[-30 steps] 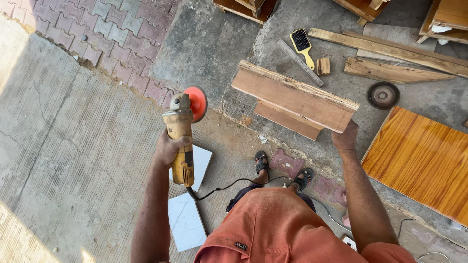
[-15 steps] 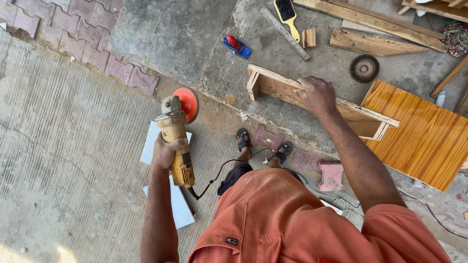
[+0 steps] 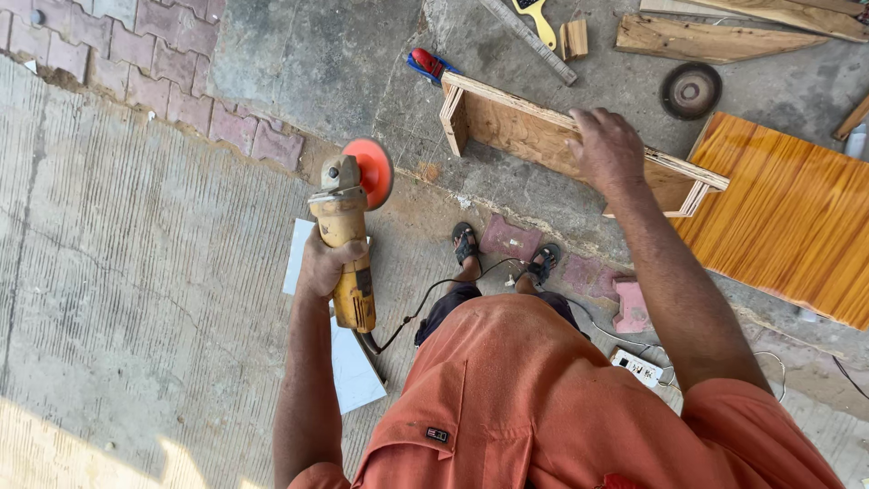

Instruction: The person uses an angle grinder to sand the edges and surfaces of wooden furniture components, including a drawer-like box, a small stool frame, and white-faced panels, repositioning and turning each piece by hand to grind different edges.

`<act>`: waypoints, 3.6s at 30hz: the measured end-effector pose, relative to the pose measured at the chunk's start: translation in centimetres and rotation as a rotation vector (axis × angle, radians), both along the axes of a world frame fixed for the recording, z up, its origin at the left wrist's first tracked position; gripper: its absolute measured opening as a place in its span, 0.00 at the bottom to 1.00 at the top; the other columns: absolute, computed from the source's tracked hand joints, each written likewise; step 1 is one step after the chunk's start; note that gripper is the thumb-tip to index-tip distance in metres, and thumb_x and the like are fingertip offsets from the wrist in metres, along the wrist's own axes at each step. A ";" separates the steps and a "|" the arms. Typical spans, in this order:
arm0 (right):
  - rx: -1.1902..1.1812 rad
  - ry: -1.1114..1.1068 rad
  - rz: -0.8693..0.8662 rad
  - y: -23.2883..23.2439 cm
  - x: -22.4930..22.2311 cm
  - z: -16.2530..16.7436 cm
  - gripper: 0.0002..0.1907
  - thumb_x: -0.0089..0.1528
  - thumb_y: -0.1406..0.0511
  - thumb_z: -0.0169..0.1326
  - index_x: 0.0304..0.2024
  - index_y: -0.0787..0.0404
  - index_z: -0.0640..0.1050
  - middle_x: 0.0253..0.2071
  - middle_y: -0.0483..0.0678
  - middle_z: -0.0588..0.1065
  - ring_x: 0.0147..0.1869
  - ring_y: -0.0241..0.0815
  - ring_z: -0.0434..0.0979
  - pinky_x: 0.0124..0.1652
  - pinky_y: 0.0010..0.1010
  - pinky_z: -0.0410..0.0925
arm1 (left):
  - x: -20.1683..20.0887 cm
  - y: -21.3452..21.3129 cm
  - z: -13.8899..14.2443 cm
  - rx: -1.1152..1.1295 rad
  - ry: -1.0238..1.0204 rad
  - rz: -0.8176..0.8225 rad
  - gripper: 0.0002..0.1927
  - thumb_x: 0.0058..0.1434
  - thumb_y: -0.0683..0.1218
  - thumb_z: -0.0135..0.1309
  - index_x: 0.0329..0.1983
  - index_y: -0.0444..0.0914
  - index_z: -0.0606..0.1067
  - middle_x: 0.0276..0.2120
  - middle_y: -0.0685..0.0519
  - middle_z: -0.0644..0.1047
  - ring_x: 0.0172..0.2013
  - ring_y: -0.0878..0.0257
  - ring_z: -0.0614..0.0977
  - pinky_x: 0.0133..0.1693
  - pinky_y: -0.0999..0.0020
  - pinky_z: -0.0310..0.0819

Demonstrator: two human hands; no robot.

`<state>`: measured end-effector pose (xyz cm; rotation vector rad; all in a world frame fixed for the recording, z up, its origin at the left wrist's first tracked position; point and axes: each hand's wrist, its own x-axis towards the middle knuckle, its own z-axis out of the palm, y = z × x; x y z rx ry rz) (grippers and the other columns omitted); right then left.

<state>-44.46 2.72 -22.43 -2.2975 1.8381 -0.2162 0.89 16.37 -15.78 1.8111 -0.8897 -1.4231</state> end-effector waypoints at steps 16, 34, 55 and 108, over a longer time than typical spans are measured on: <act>0.143 -0.517 -0.329 10.5 -18.3 -1.4 0.21 0.71 0.50 0.56 0.60 0.54 0.80 0.55 0.50 0.79 0.59 0.48 0.77 0.58 0.44 0.69 | -4.3 -1.3 1.9 -0.104 0.217 -0.116 0.38 0.47 0.46 0.68 0.60 0.31 0.68 0.41 0.49 0.77 0.36 0.61 0.81 0.39 0.65 0.81; 0.317 -0.881 -0.671 9.4 -16.7 -0.6 0.22 0.66 0.71 0.55 0.63 0.59 0.75 0.59 0.51 0.78 0.59 0.39 0.78 0.57 0.29 0.72 | -4.5 1.4 1.4 -0.116 0.249 0.051 0.34 0.46 0.45 0.66 0.56 0.32 0.68 0.36 0.47 0.78 0.33 0.59 0.82 0.35 0.63 0.83; 0.074 -1.354 -0.540 11.7 -15.7 -3.8 0.15 0.68 0.73 0.55 0.58 0.61 0.76 0.51 0.47 0.79 0.56 0.36 0.79 0.58 0.28 0.75 | -23.5 -5.0 4.7 0.024 -0.363 -0.789 0.39 0.38 0.49 0.68 0.54 0.33 0.68 0.38 0.48 0.80 0.36 0.60 0.85 0.39 0.63 0.86; 0.508 -0.169 -0.058 0.5 -10.4 4.8 0.37 0.59 0.51 0.65 0.69 0.47 0.69 0.66 0.51 0.71 0.65 0.53 0.73 0.62 0.49 0.66 | -17.6 -0.7 -0.3 -0.099 -0.056 -0.279 0.37 0.40 0.47 0.68 0.55 0.32 0.70 0.40 0.48 0.80 0.37 0.60 0.81 0.40 0.64 0.80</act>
